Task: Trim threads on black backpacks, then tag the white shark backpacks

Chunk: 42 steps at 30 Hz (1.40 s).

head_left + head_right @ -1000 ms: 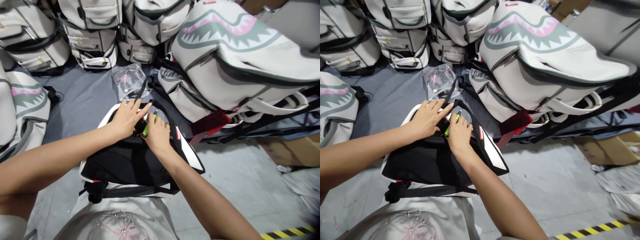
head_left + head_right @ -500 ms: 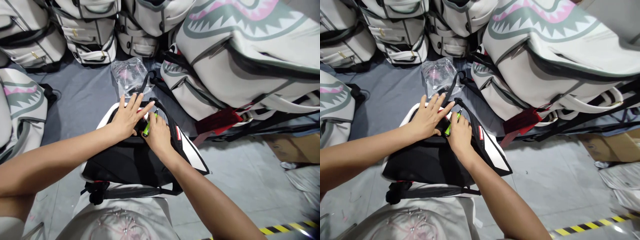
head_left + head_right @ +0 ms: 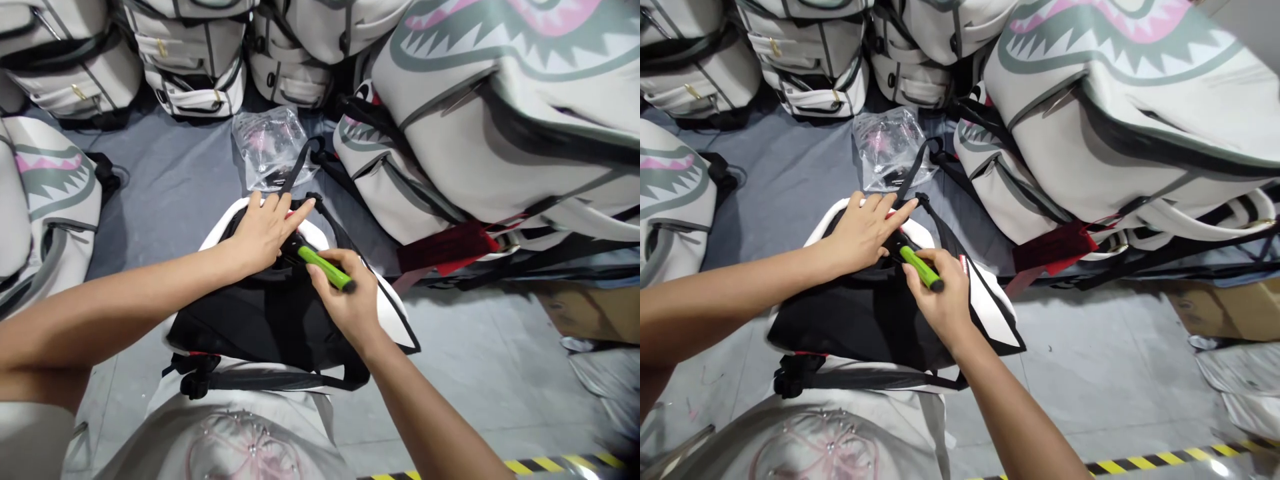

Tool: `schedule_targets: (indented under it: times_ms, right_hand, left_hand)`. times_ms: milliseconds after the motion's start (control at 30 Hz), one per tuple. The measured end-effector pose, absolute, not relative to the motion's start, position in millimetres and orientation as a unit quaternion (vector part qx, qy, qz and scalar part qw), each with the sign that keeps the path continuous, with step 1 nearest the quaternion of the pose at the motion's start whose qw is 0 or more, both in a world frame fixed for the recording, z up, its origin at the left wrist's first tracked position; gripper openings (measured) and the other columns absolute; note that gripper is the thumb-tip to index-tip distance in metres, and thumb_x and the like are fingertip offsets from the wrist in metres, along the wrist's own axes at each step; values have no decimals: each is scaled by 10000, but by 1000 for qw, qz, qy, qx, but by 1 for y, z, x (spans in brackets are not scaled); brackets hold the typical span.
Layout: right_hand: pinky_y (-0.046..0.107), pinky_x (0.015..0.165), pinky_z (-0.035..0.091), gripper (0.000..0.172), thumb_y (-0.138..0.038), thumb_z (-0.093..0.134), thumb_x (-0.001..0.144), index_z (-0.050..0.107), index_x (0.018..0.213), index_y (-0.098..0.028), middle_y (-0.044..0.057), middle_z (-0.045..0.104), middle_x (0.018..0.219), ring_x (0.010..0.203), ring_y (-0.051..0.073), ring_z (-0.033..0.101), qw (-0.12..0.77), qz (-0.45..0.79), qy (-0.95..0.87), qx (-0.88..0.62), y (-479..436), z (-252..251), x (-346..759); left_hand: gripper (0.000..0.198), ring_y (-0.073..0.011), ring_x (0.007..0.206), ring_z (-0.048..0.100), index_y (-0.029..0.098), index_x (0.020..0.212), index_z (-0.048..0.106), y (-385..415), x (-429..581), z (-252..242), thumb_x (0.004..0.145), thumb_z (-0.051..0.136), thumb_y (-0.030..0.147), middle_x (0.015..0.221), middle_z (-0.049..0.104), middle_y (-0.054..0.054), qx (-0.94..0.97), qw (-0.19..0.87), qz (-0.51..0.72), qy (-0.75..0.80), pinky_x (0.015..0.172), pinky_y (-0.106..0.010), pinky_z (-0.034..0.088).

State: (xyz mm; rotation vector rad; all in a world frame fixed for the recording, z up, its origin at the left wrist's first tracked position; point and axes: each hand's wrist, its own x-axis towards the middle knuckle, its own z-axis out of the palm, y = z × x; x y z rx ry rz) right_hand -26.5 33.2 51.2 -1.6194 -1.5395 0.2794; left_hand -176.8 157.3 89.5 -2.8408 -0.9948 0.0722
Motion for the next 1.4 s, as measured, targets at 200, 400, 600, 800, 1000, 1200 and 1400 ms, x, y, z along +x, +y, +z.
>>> schedule_targets:
  times_ms: [200,400,600,800,1000,1200,1400]
  right_hand:
    - [320,804,555,187,-173,722,799,747,980,-208,35,771,968,867,210,727,311,270,-687,-598,60,72,-11]
    - [364,858,544,190,-180,735,818,760,998,-235,29,788,995,903,227,741,270,199,-736,-588,56,74,-15]
    - [387,866,486,190,-178,724,836,732,1016,-237,22,780,961,891,217,717,297,118,-732,-602,46,63,-31]
    - [379,851,466,165,-189,728,830,739,992,-220,26,762,879,831,210,694,304,110,-709,-626,44,63,-37]
    - [400,870,460,152,-185,702,831,737,969,-238,24,765,880,810,215,692,288,87,-707,-640,43,67,-44]
    - [406,862,475,133,-177,680,844,733,957,-223,32,776,882,826,228,707,289,93,-699,-648,43,69,-48]
    - [418,863,475,117,-233,701,831,739,941,-219,32,774,850,773,225,699,302,78,-665,-679,41,69,-54]
  left_hand:
    - [987,-367,1213,476,174,1590,186,161,-175,91,793,750,323,1447,456,-205,-943,54,37,-327,1041,-494,326]
    - [996,-383,1256,440,214,1590,171,166,-177,87,783,748,311,1460,436,-173,-943,12,20,-331,1075,-517,289]
    - [940,-407,1290,412,260,1568,227,170,-174,84,802,736,455,1409,468,-143,-944,-26,3,-330,1091,-573,269]
    - [888,-425,1296,410,232,1548,269,169,-174,87,814,735,409,1381,482,-155,-942,-43,6,-333,1087,-590,261]
    - [859,-419,1304,403,246,1549,271,170,-175,87,833,716,408,1366,494,-145,-943,-48,2,-329,1090,-574,253]
    - [816,-408,1299,418,224,1548,278,171,-174,86,853,682,365,1357,512,-145,-944,-34,8,-328,1087,-565,262]
    - [778,-372,1310,417,248,1558,245,169,-176,89,883,622,334,1403,498,-136,-943,-16,23,-332,1089,-522,270]
